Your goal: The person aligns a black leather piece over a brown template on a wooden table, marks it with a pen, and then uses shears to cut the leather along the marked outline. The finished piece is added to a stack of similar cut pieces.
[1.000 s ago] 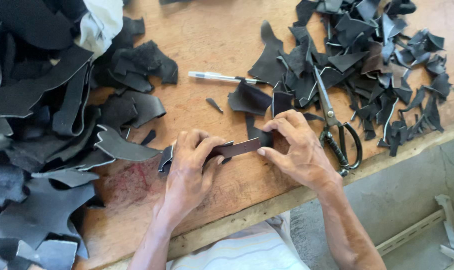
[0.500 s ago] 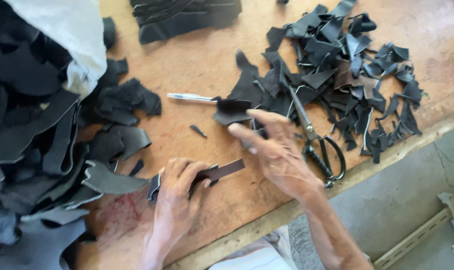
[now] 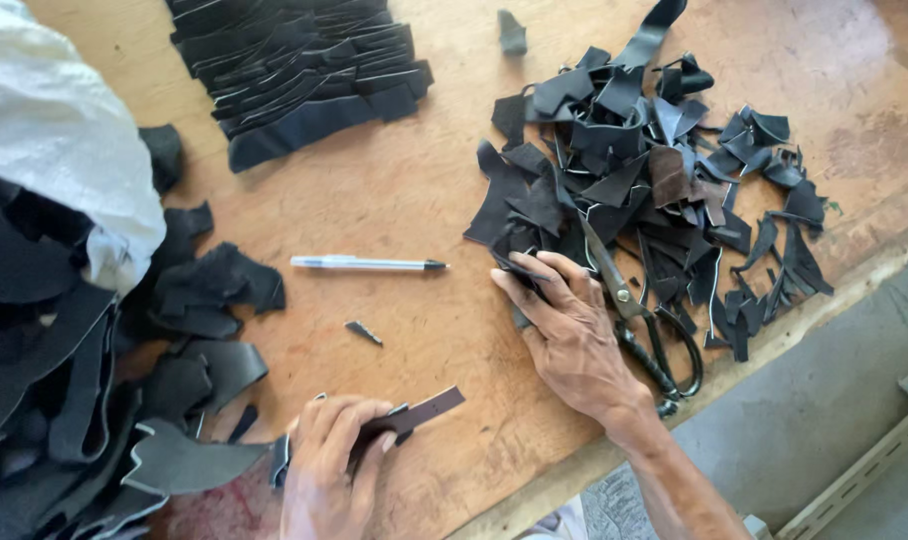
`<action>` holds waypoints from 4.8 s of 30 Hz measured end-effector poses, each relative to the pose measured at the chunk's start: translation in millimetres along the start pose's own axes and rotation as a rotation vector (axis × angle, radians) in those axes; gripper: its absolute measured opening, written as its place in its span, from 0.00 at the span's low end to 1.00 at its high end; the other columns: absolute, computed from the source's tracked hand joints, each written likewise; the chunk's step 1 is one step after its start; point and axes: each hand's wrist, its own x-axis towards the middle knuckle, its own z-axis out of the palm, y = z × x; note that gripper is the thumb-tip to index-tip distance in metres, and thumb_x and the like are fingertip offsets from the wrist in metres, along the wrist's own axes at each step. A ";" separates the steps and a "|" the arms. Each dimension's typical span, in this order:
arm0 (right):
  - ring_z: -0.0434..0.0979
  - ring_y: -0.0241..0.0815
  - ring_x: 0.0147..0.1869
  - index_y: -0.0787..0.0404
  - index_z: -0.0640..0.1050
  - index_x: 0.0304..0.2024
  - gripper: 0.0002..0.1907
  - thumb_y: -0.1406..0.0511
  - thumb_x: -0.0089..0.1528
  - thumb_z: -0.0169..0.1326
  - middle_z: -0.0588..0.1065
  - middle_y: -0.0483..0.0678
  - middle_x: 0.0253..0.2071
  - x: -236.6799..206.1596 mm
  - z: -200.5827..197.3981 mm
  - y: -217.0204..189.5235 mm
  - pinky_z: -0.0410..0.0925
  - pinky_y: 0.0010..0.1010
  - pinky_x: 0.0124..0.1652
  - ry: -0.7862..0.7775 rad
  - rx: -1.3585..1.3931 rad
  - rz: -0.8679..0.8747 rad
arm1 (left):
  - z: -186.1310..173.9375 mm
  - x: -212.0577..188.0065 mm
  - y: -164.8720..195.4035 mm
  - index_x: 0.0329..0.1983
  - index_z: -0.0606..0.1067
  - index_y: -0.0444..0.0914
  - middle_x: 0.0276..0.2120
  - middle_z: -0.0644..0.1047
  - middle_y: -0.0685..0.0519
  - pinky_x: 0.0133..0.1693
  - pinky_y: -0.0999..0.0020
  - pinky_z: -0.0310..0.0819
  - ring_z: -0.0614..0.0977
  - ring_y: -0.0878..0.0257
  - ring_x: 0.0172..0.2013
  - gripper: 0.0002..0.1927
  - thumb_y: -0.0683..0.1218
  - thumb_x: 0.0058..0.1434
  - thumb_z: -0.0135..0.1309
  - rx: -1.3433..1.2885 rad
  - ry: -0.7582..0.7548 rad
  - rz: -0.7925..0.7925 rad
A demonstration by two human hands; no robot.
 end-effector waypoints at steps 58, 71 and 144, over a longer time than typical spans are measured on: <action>0.73 0.53 0.61 0.61 0.80 0.45 0.15 0.70 0.55 0.63 0.78 0.49 0.51 -11.2 -9.6 -62.8 0.70 0.39 0.56 -0.146 0.535 -0.223 | -3.0 3.5 28.0 0.41 0.78 0.37 0.44 0.77 0.48 0.51 0.54 0.67 0.76 0.49 0.49 0.12 0.38 0.52 0.62 0.068 0.017 -0.004; 0.75 0.53 0.50 0.63 0.78 0.43 0.10 0.70 0.59 0.59 0.76 0.51 0.43 26.5 5.0 -115.4 0.69 0.40 0.49 -0.404 0.251 -0.265 | -4.2 -42.2 21.2 0.62 0.73 0.30 0.63 0.73 0.43 0.60 0.49 0.61 0.69 0.48 0.66 0.26 0.43 0.60 0.57 0.182 0.069 0.118; 0.79 0.48 0.50 0.59 0.75 0.50 0.17 0.79 0.61 0.57 0.78 0.50 0.45 204.8 94.5 -184.3 0.73 0.38 0.47 0.005 0.202 -0.435 | -17.4 -55.7 3.1 0.60 0.73 0.30 0.65 0.71 0.42 0.63 0.48 0.60 0.67 0.48 0.68 0.22 0.41 0.62 0.53 0.049 0.096 0.156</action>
